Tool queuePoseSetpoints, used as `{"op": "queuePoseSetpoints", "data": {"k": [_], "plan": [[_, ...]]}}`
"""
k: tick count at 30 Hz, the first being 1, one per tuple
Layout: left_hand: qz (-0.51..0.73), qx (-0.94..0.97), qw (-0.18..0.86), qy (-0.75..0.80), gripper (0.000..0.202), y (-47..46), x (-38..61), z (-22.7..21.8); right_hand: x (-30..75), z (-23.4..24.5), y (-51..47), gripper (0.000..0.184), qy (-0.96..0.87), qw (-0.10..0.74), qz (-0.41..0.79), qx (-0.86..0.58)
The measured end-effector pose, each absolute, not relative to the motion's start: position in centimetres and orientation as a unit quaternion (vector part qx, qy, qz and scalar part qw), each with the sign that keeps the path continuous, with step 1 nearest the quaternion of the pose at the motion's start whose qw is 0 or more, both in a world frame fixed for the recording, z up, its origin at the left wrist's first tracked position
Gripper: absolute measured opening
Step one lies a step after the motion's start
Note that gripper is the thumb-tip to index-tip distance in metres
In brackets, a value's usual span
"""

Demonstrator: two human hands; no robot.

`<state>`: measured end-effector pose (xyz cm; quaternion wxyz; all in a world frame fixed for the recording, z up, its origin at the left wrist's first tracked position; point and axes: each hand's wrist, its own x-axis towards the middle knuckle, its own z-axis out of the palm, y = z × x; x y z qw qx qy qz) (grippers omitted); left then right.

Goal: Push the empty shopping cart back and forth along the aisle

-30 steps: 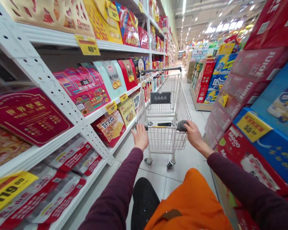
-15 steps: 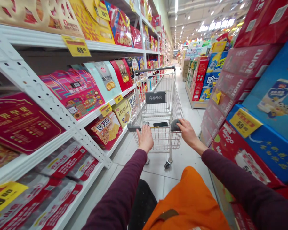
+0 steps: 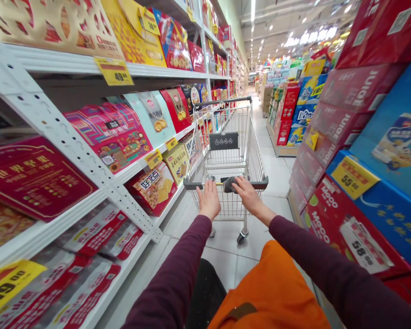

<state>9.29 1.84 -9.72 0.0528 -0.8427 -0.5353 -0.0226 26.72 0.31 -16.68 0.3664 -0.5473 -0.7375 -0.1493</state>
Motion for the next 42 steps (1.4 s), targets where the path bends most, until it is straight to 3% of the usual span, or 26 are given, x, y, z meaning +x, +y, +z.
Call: {"op": "queuePoseSetpoints", "data": {"k": [8, 17, 25, 35, 39, 42], "plan": [[-0.034, -0.83, 0.035, -0.556, 0.073, 1.7, 10.0, -10.0, 29.2, -17.2, -0.5, 0.045, -0.715, 0.336, -0.178, -0.586], [-0.042, -0.816, 0.051, -0.574, 0.073, 1.9, 5.4, -10.3, 23.8, -16.9, 2.1, 0.046, -0.792, 0.34, -0.179, -0.475], [-0.029, -0.755, -0.044, -0.653, 0.077, -0.3, 1.3, -14.5, 20.0, -17.7, 3.9, 0.042, -0.862, 0.292, -0.175, -0.375], [-0.057, -0.747, -0.11, -0.654, 0.078, -1.3, -0.5, -17.1, 16.2, -23.8, 5.2, 0.037, -0.911, 0.2, -0.07, -0.353], [-0.158, -0.727, -0.195, -0.639, 0.08, 0.1, -1.6, -17.1, 14.5, -22.9, 4.3, 0.038, -0.917, 0.235, 0.008, -0.323], [-0.325, -0.636, -0.39, -0.582, 0.068, 1.3, -2.2, -17.2, 13.7, -20.9, 3.5, 0.04, -0.908, 0.306, 0.046, -0.284]]}}
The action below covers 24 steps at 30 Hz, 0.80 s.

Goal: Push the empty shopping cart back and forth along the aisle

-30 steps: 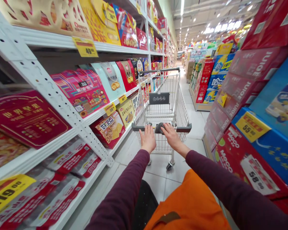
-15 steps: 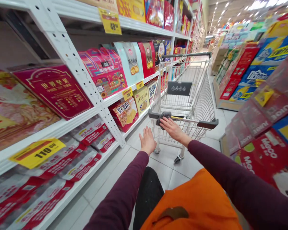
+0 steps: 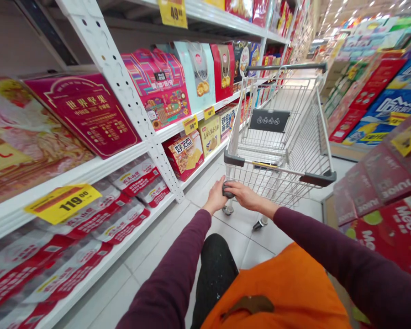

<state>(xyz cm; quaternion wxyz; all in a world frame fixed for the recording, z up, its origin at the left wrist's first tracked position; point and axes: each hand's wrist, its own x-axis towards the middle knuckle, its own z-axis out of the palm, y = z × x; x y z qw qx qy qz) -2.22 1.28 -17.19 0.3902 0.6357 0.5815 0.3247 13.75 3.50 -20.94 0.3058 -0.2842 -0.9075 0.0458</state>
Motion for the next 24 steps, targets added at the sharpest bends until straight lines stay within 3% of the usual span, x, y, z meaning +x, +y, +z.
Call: {"op": "queuePoseSetpoints", "data": {"k": [2, 5, 9, 11, 13, 15, 19, 24], "plan": [[0.404, 0.522, 0.531, 0.532, 0.046, 1.7, -1.9, -17.6, 13.6, -19.9, 3.0, 0.041, -0.882, 0.358, 0.044, -0.302], [0.451, 0.418, 0.606, 0.505, 0.019, 1.5, -0.7, -18.2, 13.6, -19.4, 2.2, 0.042, -0.855, 0.389, 0.029, -0.341], [0.469, 0.368, 0.639, 0.485, 0.014, 0.8, 0.6, -18.0, 13.4, -20.1, 1.0, 0.048, -0.871, 0.363, 0.0, -0.33], [0.455, 0.358, 0.662, 0.476, 0.02, 0.6, 0.4, -17.5, 13.6, -20.2, 1.0, 0.05, -0.877, 0.353, -0.024, -0.324], [0.435, 0.352, 0.68, 0.473, 0.028, 0.5, 0.0, -16.9, 13.8, -19.6, 1.7, 0.041, -0.883, 0.342, -0.052, -0.317], [0.408, 0.375, 0.663, 0.503, 0.035, 0.5, -0.5, -16.4, 14.1, -18.2, 3.1, 0.037, -0.889, 0.328, -0.084, -0.307], [0.351, 0.48, 0.52, 0.613, 0.05, 0.8, -1.2, -16.1, 14.4, -16.1, 6.3, 0.038, -0.9, 0.282, -0.133, -0.306], [0.249, 0.591, 0.377, 0.668, 0.068, 0.4, -1.0, -17.1, 15.1, -20.7, 7.1, 0.032, -0.929, 0.192, -0.117, -0.295]]}}
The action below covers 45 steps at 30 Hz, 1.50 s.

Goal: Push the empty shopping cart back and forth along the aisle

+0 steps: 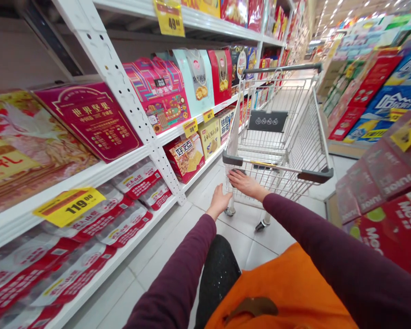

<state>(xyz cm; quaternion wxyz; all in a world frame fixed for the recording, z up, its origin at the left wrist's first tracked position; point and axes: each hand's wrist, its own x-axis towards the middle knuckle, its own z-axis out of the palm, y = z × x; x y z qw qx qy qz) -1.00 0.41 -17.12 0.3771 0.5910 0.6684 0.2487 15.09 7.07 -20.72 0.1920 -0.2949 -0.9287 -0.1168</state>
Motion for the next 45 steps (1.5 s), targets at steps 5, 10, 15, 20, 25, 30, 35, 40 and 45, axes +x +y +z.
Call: {"op": "queuePoseSetpoints", "data": {"k": [5, 10, 15, 20, 25, 30, 35, 40, 45], "plan": [[0.17, 0.639, 0.286, 0.694, 0.068, 0.0, -0.4, -17.5, 16.4, -22.4, 5.6, 0.031, -0.926, 0.216, -0.109, -0.29], [0.133, 0.653, 0.222, 0.712, 0.066, -0.2, 0.4, -16.4, 17.6, -17.3, 5.7, 0.041, -0.891, 0.271, -0.163, -0.327], [0.107, 0.694, 0.181, 0.689, 0.069, -0.9, 1.8, -15.9, 18.8, -20.6, 5.3, 0.034, -0.913, 0.228, -0.143, -0.306], [0.081, 0.733, 0.152, 0.658, 0.072, -2.0, 3.0, -15.7, 19.5, -24.4, 4.2, 0.031, -0.919, 0.228, -0.12, -0.298], [0.081, 0.749, 0.138, 0.643, 0.072, -2.0, 4.0, -15.0, 20.2, -19.4, 3.9, 0.041, -0.897, 0.262, -0.145, -0.325], [0.085, 0.762, 0.125, 0.63, 0.074, -2.3, 5.1, -15.4, 21.6, -19.1, 3.6, 0.039, -0.891, 0.258, -0.144, -0.346], [0.083, 0.79, 0.114, 0.597, 0.072, -3.2, 6.2, -16.1, 23.3, -24.2, 1.8, 0.032, -0.913, 0.19, -0.113, -0.344], [0.084, 0.797, 0.114, 0.588, 0.072, -3.3, 7.6, -15.3, 24.3, -20.6, 1.7, 0.038, -0.889, 0.248, -0.148, -0.356], [0.088, 0.808, 0.096, 0.575, 0.073, -3.2, 9.2, -14.6, 25.3, -18.0, 2.2, 0.038, -0.866, 0.284, -0.204, -0.358]]}}
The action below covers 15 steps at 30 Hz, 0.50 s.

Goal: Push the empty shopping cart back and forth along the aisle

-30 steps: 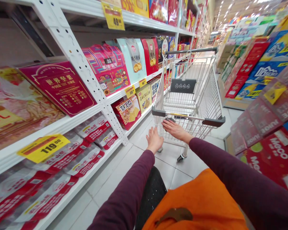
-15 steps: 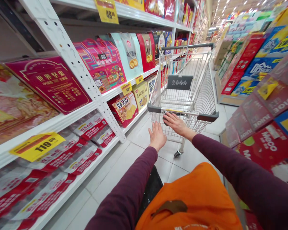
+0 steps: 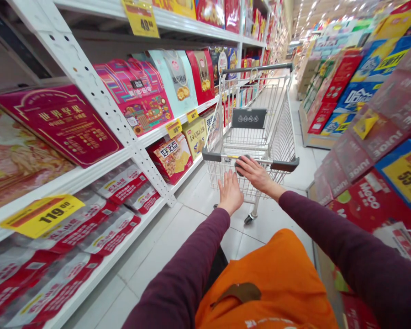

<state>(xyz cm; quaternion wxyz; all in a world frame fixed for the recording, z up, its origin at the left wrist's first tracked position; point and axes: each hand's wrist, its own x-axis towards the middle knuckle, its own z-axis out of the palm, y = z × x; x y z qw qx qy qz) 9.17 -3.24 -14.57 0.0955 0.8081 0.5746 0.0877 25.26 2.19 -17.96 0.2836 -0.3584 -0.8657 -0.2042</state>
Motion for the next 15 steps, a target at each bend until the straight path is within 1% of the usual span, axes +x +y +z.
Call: {"op": "queuePoseSetpoints", "data": {"k": [6, 8, 10, 15], "plan": [[0.066, 0.823, 0.069, 0.559, 0.072, -4.2, 9.6, -15.8, 26.7, -24.2, 0.6, 0.032, -0.896, 0.208, -0.215, -0.329], [0.057, 0.826, 0.068, 0.556, 0.072, -4.5, 9.8, -16.0, 27.3, -24.9, 0.1, 0.031, -0.9, 0.2, -0.207, -0.328], [0.051, 0.827, 0.071, 0.555, 0.072, -4.6, 10.2, -16.0, 28.0, -24.0, -0.2, 0.032, -0.894, 0.215, -0.203, -0.336], [0.058, 0.826, 0.068, 0.557, 0.074, -4.3, 11.9, -15.4, 29.9, -19.7, -0.1, 0.038, -0.854, 0.294, -0.222, -0.367]]}}
